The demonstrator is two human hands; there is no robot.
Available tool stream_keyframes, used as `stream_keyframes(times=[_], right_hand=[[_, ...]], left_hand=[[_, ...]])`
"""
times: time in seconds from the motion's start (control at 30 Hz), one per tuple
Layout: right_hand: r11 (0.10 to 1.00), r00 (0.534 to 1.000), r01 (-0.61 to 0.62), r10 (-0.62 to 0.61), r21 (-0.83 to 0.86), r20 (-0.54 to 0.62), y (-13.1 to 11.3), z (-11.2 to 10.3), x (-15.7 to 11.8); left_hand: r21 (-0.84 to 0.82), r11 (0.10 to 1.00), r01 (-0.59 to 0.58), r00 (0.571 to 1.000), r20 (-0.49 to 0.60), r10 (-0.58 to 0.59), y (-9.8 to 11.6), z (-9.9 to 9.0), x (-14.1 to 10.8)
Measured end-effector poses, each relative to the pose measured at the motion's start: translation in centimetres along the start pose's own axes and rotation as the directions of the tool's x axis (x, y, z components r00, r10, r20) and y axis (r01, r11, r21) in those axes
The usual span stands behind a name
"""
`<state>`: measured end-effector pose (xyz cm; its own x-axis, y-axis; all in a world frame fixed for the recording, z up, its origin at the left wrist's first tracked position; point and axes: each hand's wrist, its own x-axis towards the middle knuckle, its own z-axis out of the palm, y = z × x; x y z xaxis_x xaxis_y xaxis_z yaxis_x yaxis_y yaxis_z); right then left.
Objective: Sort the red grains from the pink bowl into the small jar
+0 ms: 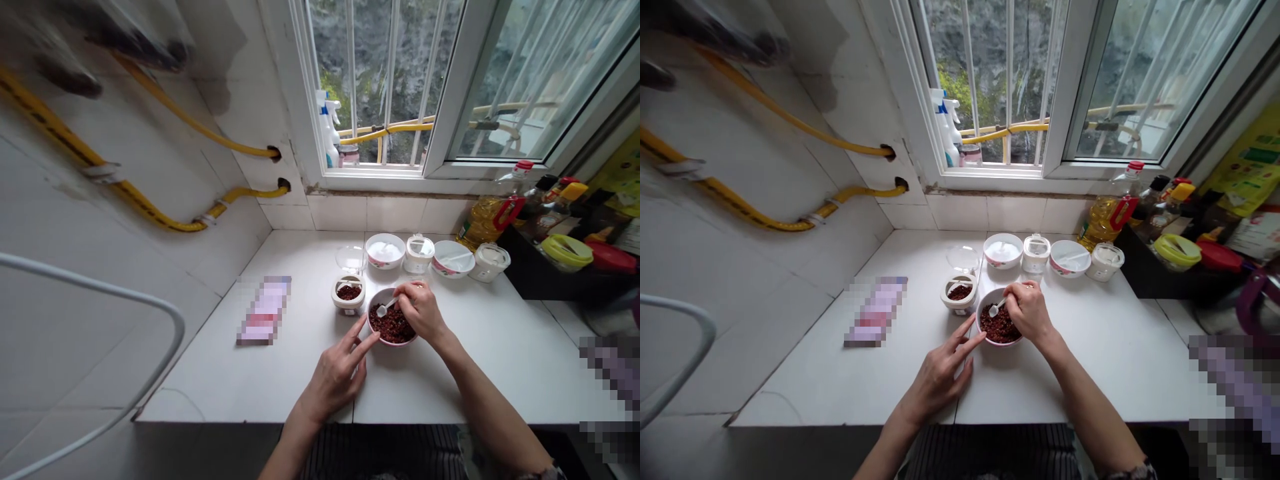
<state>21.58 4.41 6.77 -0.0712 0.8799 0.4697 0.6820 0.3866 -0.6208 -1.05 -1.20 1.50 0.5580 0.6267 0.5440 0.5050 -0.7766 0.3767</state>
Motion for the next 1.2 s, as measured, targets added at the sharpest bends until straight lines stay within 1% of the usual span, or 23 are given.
stream_keyframes(times=[0.13, 0.3, 0.4, 0.47, 0.57, 0.67, 0.77, 0.93, 1.03, 1.2], right_hand=[[0.998, 0.998, -0.055, 0.054, 0.042, 0.015, -0.1, 0.4, -0.1], [0.984, 0.992, -0.125, 0.127, 0.127, -0.009, -0.3, -0.6, 0.3], [0.975, 0.989, -0.147, 0.148, 0.167, 0.003, -0.3, -1.1, 0.4], [0.972, 0.988, -0.155, 0.155, 0.174, 0.013, -0.3, -1.1, 0.4], [0.982, 0.991, -0.136, 0.135, 0.131, 0.014, -0.1, -0.7, 0.3], [0.989, 0.993, -0.112, 0.107, 0.096, 0.054, 0.1, -0.1, 0.2], [0.987, 0.99, -0.12, 0.112, 0.104, 0.086, 0.0, 0.2, 0.1], [0.976, 0.988, -0.152, 0.148, 0.157, 0.04, -0.2, -0.6, 0.3], [0.964, 0.983, -0.182, 0.179, 0.193, 0.035, -0.3, -1.0, 0.4], [0.974, 0.986, -0.165, 0.165, 0.157, 0.013, -0.3, -0.9, 0.5]], left_hand=[[0.01, 1.0, 0.006, 1.0, 0.004, -0.006, 0.0, 0.1, 0.0], [0.001, 1.0, -0.001, 1.0, -0.001, 0.001, 0.1, -0.1, 0.2], [0.0, 1.0, 0.002, 1.0, 0.001, -0.002, 0.1, -0.1, 0.2], [-0.003, 1.0, 0.004, 1.0, 0.002, -0.004, 0.1, -0.1, 0.2], [-0.005, 1.0, 0.004, 1.0, 0.003, -0.004, 0.0, -0.1, 0.2], [-0.003, 1.0, 0.003, 1.0, 0.001, -0.003, 0.1, 0.0, 0.1], [0.007, 1.0, 0.008, 1.0, -0.001, -0.008, 0.1, 0.0, 0.1], [0.003, 1.0, 0.009, 1.0, 0.012, -0.01, 0.1, -0.2, 0.1], [0.001, 1.0, 0.006, 1.0, 0.004, -0.006, 0.2, -0.2, 0.2], [-0.005, 1.0, 0.002, 1.0, 0.005, -0.002, 0.1, -0.1, 0.2]])
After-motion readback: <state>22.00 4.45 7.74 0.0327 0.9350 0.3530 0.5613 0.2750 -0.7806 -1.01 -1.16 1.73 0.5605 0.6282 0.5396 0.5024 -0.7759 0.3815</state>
